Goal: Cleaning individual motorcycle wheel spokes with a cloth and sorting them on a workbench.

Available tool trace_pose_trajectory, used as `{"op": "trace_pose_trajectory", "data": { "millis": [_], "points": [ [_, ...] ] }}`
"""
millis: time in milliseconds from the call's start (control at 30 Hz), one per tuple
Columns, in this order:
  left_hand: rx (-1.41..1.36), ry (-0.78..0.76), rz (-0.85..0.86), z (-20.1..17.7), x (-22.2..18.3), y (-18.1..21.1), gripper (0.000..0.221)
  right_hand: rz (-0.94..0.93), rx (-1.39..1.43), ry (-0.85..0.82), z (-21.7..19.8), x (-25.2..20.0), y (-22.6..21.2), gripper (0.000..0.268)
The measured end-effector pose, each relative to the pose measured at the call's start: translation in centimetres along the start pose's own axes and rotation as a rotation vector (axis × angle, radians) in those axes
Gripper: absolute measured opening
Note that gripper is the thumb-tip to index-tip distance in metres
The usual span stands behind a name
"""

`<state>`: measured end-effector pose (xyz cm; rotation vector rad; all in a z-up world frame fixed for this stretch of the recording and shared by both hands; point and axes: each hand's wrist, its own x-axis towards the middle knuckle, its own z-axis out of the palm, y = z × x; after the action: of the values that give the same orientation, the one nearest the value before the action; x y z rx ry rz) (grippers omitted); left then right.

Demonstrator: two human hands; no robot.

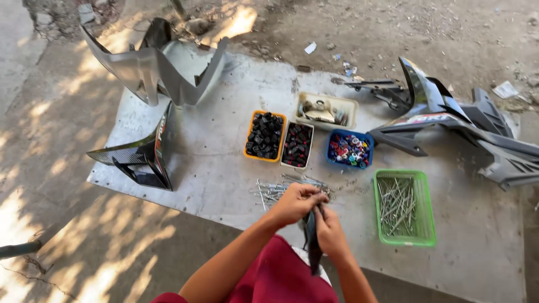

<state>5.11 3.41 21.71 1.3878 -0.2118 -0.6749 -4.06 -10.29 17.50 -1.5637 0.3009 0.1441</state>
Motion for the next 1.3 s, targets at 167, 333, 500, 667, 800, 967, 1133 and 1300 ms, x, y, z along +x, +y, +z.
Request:
{"op": "trace_pose_trajectory", "data": {
  "millis": [167,333,500,667,800,967,1133,1300],
  "points": [
    [-0.05,0.296,-0.036,-1.6,1.6,1.1,0.018,0.081,0.035,-0.048,3.6,-2.3,-2.0,0.027],
    [-0.167,0.363,-0.124,-1.4,2.5,-0.5,0.023,0.113,-0.007,-0.102,2.0,-2.1,1.8,0.023],
    [-0.331,0.166,-0.137,-0.4,2.4,-0.4,0.023,0.188,0.303,0.086,-1.7,-0.7,2.8,0.034],
    [-0.313,0.347,-0.051,0.4,2.6,-2.1,0.022,0.185,0.13,0.057,-5.6,1.2,16.6,0.031],
    [-0.44,0.523,-0.098,0.7,4.3,-2.7,0.021,-0.414,-0.671,0.156,-15.0,3.4,32.7,0.035],
    [-0.432,0.471,-0.261,2.0,9.1,-10.2,0.024,0.386,-0.28,0.264,-19.1,1.4,37.0,0.047],
    [-0.374,0.455,-0.564,7.0,13.8,-27.0,0.016,1.007,0.347,0.186,-9.4,-4.0,21.6,0.045],
    [-0.392,0.559,-0.632,14.5,18.4,-34.0,0.024,1.034,0.378,0.113,-4.9,-4.2,19.6,0.04]
  ]
}}
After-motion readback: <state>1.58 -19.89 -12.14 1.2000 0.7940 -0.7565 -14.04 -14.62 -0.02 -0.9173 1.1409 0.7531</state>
